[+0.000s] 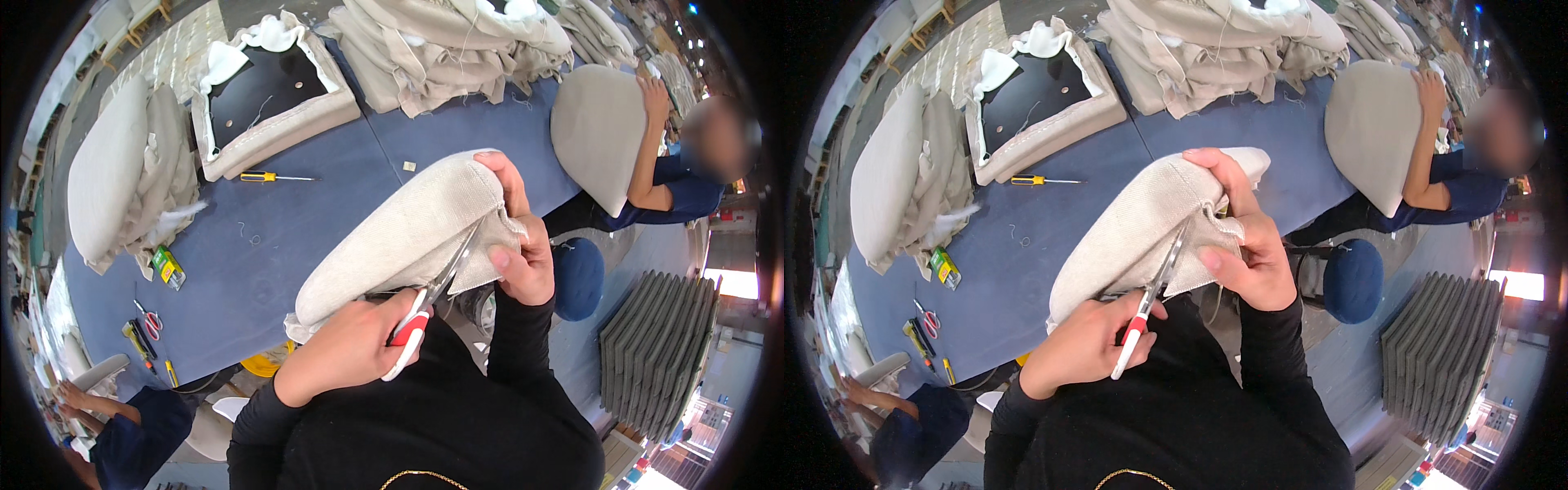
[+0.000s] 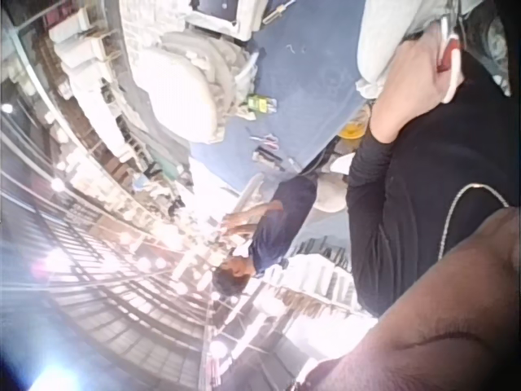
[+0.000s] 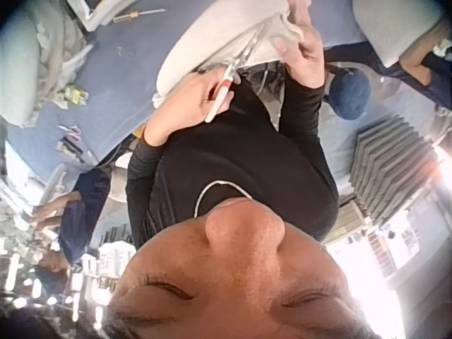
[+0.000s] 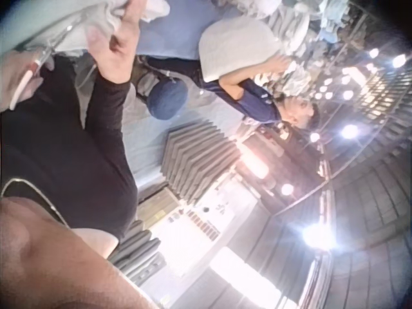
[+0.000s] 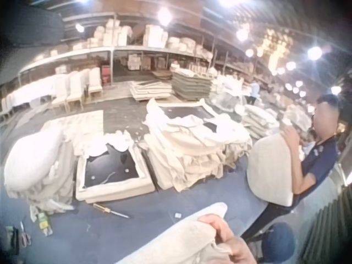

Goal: The person staples fabric onto a foam cushion using a yellow staple gun. They repeatedly flip the cushion to work on different edges, trim excess fabric with scissors, and use a screwdriver to adjust the material. The process involves securing the fabric tightly around the foam to create a finished cushion.

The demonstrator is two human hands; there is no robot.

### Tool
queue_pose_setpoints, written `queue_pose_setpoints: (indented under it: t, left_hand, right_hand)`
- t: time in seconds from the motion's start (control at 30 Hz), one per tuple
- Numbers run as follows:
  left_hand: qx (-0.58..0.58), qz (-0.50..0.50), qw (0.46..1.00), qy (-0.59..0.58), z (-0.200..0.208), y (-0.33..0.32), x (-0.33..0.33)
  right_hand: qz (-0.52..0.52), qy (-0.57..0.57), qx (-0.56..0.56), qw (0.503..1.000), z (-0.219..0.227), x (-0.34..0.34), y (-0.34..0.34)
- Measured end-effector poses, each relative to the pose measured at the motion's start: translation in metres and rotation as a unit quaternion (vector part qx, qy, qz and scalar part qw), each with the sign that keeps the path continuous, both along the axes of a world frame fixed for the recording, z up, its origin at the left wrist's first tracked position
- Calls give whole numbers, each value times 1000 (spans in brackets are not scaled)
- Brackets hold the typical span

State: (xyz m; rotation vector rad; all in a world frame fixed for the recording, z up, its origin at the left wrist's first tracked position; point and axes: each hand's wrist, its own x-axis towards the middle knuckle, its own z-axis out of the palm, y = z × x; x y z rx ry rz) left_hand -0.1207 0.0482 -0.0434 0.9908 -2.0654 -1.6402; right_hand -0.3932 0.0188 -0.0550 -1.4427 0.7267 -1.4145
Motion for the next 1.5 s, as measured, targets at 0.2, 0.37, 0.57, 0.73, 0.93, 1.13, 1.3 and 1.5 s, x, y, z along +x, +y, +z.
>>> queue_pose_setpoints:
  t: [0.2,0.37,0.57,0.73,0.93,1.13,1.3,1.5]
  left_hand:
    - [-30,24,998,-47,13,0,8]
    - [-3,20,1000,-20,18,-3,4]
    - [-30,-17,995,-92,21,-8,8]
    - [4,-28,998,-56,26,-11,13]
    - [41,-52,997,-35,28,-13,21]
    - [2,-46,997,-68,31,-16,21]
    - [-15,-71,994,-88,41,-21,29]
    - [-41,-68,992,-100,43,-19,40]
  right_hand:
    - [-10,37,-35,999,-2,2,-1]
    - [-3,94,-73,993,-5,-2,-4]
    - [-8,71,-64,995,-4,0,-1]
    - [-39,53,-31,997,-1,6,0]
    - [-35,23,6,999,3,11,-2]
    - [-28,46,-16,998,3,13,0]
    - [6,91,-1,996,8,6,4]
    - [-5,62,-18,998,9,15,6]
